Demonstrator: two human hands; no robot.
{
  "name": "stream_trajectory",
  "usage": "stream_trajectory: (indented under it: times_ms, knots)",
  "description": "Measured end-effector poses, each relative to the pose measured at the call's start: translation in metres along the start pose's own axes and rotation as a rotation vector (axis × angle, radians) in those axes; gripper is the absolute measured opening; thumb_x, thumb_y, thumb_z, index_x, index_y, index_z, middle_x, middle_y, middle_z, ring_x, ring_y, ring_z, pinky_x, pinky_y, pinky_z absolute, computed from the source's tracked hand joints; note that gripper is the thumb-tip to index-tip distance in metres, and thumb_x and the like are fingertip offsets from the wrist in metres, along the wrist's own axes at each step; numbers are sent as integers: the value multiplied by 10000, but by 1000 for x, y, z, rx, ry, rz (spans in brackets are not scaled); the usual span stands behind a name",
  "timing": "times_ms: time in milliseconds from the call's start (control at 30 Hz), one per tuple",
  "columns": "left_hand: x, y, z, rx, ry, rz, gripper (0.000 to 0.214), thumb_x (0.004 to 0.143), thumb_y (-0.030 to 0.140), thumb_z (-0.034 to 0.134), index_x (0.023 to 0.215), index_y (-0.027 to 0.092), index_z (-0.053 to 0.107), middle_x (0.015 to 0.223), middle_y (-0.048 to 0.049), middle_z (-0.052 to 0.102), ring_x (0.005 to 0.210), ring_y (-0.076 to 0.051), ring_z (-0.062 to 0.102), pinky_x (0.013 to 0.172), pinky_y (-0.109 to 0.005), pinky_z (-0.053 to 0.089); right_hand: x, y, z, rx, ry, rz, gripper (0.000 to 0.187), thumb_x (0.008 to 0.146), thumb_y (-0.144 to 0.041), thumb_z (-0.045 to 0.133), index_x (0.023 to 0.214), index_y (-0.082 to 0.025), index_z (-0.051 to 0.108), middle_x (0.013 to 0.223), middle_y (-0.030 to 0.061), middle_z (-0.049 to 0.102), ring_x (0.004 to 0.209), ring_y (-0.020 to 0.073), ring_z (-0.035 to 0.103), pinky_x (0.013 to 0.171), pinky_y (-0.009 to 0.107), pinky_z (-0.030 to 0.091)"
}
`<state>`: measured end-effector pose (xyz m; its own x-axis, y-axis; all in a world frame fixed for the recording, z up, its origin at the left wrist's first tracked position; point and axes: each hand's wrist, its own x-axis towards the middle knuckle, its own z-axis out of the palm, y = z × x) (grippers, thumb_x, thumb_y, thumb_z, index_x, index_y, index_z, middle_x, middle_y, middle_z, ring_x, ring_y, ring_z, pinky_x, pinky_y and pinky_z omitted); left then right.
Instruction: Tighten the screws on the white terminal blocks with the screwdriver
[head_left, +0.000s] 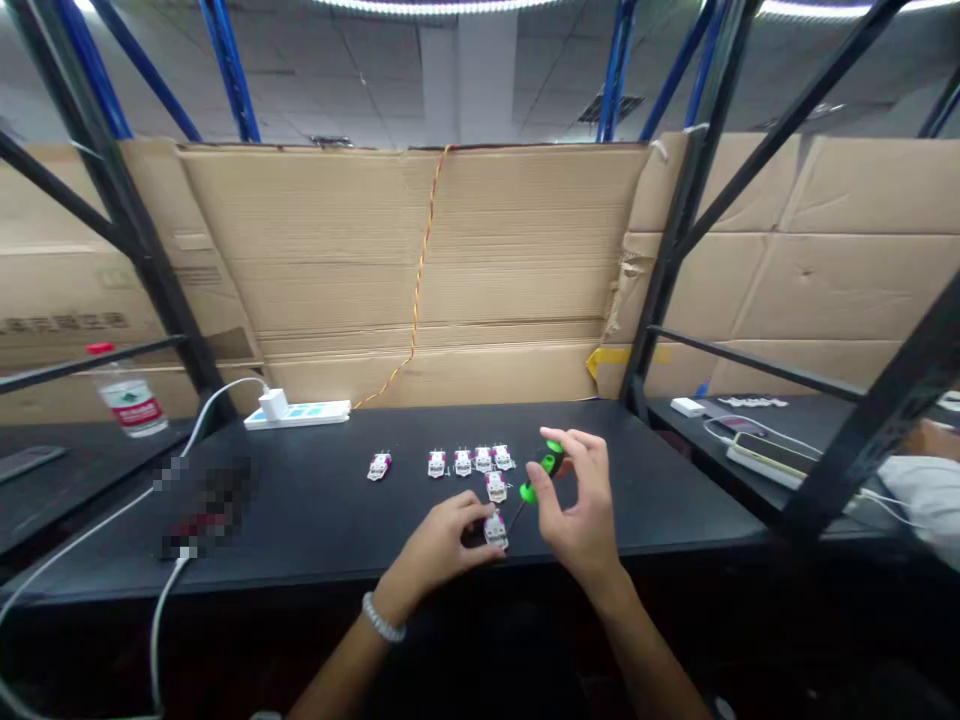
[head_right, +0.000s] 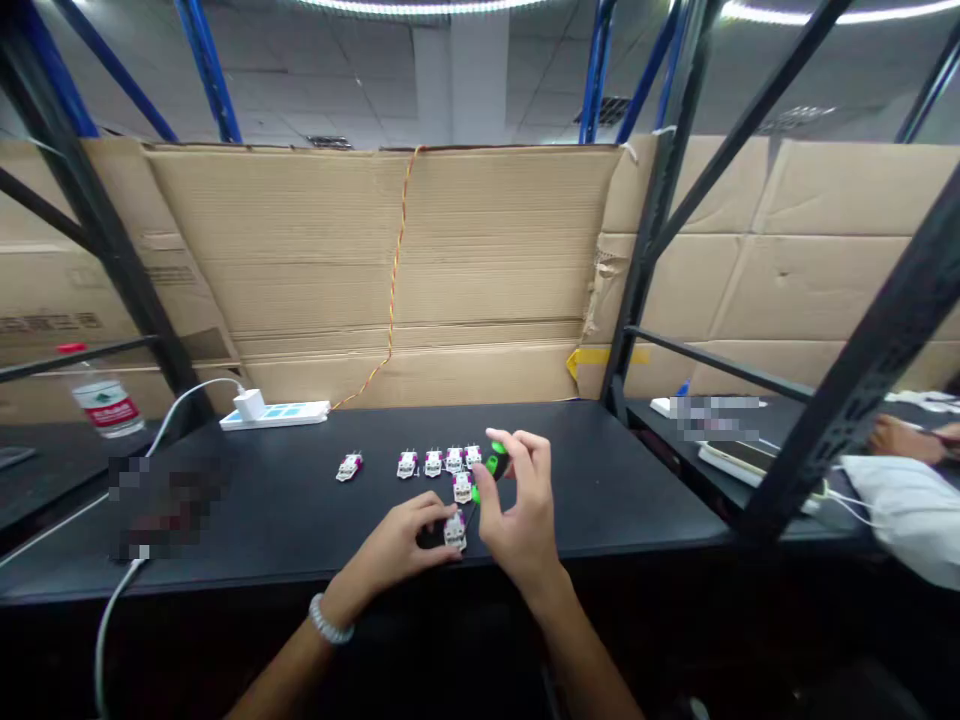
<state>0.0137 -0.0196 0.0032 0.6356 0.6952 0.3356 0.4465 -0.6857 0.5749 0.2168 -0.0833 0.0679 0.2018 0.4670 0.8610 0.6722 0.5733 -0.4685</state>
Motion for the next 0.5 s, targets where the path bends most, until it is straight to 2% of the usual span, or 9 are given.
stream_trajectory:
  times_ms: [100, 167, 233, 400, 500]
  knots:
    - [0, -1, 1, -2, 9, -2, 410, 856, 411, 881, 1203, 214, 786, 1034, -47, 707, 851, -191, 662, 797, -287, 539, 0, 2, -3, 95, -96, 13, 445, 1074, -212, 471, 1511, -263, 536, 1343, 123, 618, 1215, 259, 637, 1019, 444, 562]
    - [-1, -2, 1, 3, 13, 2, 416, 854, 415, 883, 1207, 217, 787, 1030, -44, 703, 849, -190, 659, 795, -285, 536, 0, 2, -4, 141, -122, 1, 473, 1083, -191, 413, 1541, -274, 500, 1381, 122, 623, 1266, 264, 630, 1062, 470, 543]
    - [-1, -3, 2, 3, 9, 7, 415, 854, 420, 883, 1203, 218, 787, 1028, -42, 701, 840, -186, 654, 788, -283, 534, 0, 1, -4, 131, -106, -24, 450, 1077, -200, 433, 1511, -271, 530, 1347, 124, 628, 1224, 267, 644, 1025, 470, 560]
    - [-1, -3, 1, -21, -2, -2, 406, 868, 439, 867, 1198, 219, 783, 1038, -48, 703, 850, -193, 664, 805, -296, 544, 1, -2, 0, -33, 47, -59, 339, 960, -301, 728, 1296, -263, 693, 1130, 83, 560, 955, 230, 640, 848, 428, 607]
    - [0, -3, 1, -14, 7, 8, 398, 864, 445, 870, 1181, 219, 789, 1016, -46, 700, 848, -196, 664, 799, -294, 542, 2, 1, -1, -4, 7, -25, 383, 1027, -236, 595, 1406, -271, 644, 1207, 103, 603, 1036, 239, 665, 942, 455, 599]
